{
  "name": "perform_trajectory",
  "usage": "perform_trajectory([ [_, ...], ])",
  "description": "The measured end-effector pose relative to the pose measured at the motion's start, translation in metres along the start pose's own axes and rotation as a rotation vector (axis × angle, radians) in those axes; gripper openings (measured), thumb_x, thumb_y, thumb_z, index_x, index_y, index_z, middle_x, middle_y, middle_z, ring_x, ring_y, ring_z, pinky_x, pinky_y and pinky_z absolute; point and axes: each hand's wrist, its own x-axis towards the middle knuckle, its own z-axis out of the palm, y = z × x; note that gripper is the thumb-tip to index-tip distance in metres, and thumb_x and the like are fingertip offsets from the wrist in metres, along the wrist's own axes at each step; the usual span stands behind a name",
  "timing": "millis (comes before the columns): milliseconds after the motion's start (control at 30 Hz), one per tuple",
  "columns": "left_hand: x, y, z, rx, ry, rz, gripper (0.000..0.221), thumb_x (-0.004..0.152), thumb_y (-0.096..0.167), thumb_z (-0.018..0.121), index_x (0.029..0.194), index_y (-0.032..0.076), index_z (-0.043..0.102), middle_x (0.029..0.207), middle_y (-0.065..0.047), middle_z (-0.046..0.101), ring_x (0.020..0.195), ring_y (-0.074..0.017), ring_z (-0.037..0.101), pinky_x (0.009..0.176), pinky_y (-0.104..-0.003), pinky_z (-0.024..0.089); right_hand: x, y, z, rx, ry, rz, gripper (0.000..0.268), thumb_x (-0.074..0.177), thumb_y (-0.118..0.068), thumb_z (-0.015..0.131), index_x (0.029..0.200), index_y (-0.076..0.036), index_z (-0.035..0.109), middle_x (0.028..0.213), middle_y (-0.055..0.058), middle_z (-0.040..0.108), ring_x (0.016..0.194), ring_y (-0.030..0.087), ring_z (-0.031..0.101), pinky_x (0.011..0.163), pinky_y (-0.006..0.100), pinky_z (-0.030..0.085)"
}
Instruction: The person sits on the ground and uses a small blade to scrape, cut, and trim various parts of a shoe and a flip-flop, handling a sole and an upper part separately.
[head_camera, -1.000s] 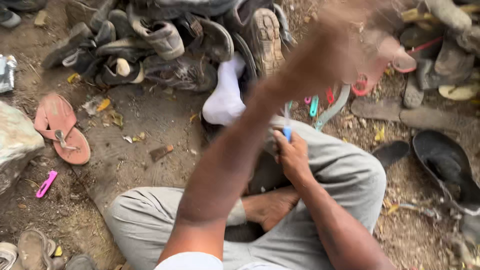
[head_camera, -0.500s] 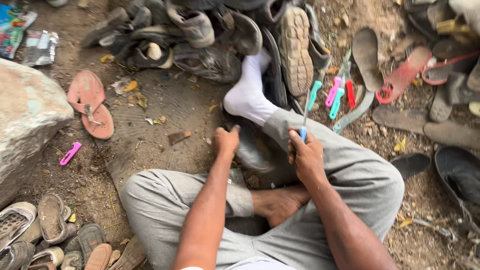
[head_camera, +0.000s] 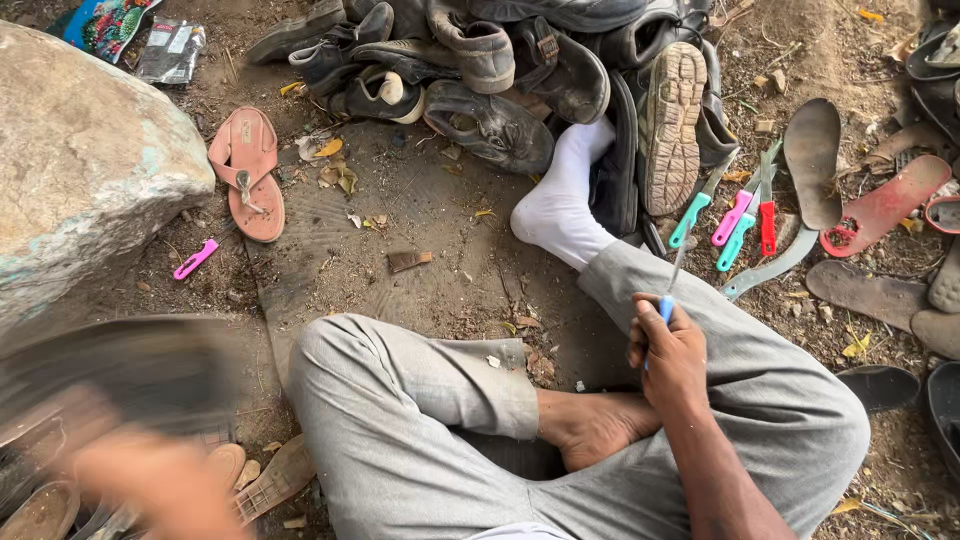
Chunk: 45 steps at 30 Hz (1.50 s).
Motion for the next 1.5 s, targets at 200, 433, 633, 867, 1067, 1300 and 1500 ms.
perform_trajectory([
  [200,0.016,0.065,0.029,0.292,0.117,0.82,0.031,0.09,0.025,0.077,0.112,0.003,0.078,0.118,-0.014,0.072,0.113,-0.0253,0.067,0.095,-0.038,0.055,0.012,0.011,0.024,-0.083,-0.042,0.025,0.021,0.098,-0.017,0.065,0.114,-0.003,0.066,0.071,0.001,0.056,0.053,0.008,0.05,0.043,0.024,0.041],
  [433,0.177,0.056,0.283,1.143,-0.096,1.345,0.042,0.09,0.018,0.067,0.128,0.002,0.069,0.142,-0.022,0.057,0.136,-0.0382,0.043,0.114,-0.051,0.034,0.013,0.041,0.032,-0.342,-0.087,0.061,0.02,0.096,-0.018,0.067,0.11,-0.004,0.069,0.065,0.0,0.056,0.048,0.009,0.048,0.043,0.025,0.037],
  [633,0.232,0.047,0.32,1.305,-0.163,1.575,0.019,0.086,0.016,0.062,0.096,0.006,0.074,0.119,-0.017,0.063,0.124,-0.0352,0.051,0.109,-0.051,0.032,0.027,0.032,0.036,-0.421,-0.093,0.074,0.02,0.097,-0.019,0.067,0.109,-0.003,0.068,0.064,-0.001,0.054,0.049,0.007,0.048,0.044,0.025,0.038],
  [867,0.115,0.009,0.211,1.591,-0.661,1.115,0.02,0.093,0.018,0.059,0.089,0.005,0.074,0.087,-0.017,0.07,0.089,-0.0299,0.062,0.09,-0.051,0.046,0.01,0.01,0.046,-0.381,-0.155,0.081,0.022,0.098,-0.019,0.064,0.11,-0.002,0.068,0.066,0.0,0.055,0.05,0.007,0.048,0.045,0.025,0.037],
  [1067,0.08,-0.018,0.212,1.614,-0.816,0.772,0.023,0.098,0.013,0.053,0.091,0.006,0.074,0.088,-0.015,0.072,0.088,-0.0247,0.064,0.084,-0.046,0.048,-0.036,-0.007,0.058,-0.387,-0.207,0.101,0.022,0.098,-0.02,0.064,0.11,-0.003,0.069,0.065,-0.001,0.054,0.05,0.006,0.045,0.044,0.024,0.035],
  [1300,0.071,-0.021,0.237,1.211,-0.566,1.079,0.014,0.082,0.02,0.065,0.082,0.006,0.07,0.082,-0.012,0.068,0.086,-0.0275,0.059,0.082,-0.045,0.043,-0.043,0.017,0.059,-0.73,-0.21,0.031,0.034,0.104,-0.032,0.064,0.103,0.002,0.069,0.068,-0.005,0.049,0.058,0.005,0.044,0.051,0.026,0.037],
  [1500,0.064,-0.037,0.239,0.879,-0.276,1.238,0.017,0.09,0.02,0.074,0.082,0.008,0.067,0.079,-0.009,0.065,0.079,-0.0245,0.058,0.072,-0.041,0.045,-0.002,0.057,0.093,-1.215,-0.198,-0.544,0.031,0.105,-0.031,0.05,0.117,-0.006,0.062,0.087,0.021,0.071,0.08,0.042,0.067,0.07,0.053,0.05],
])
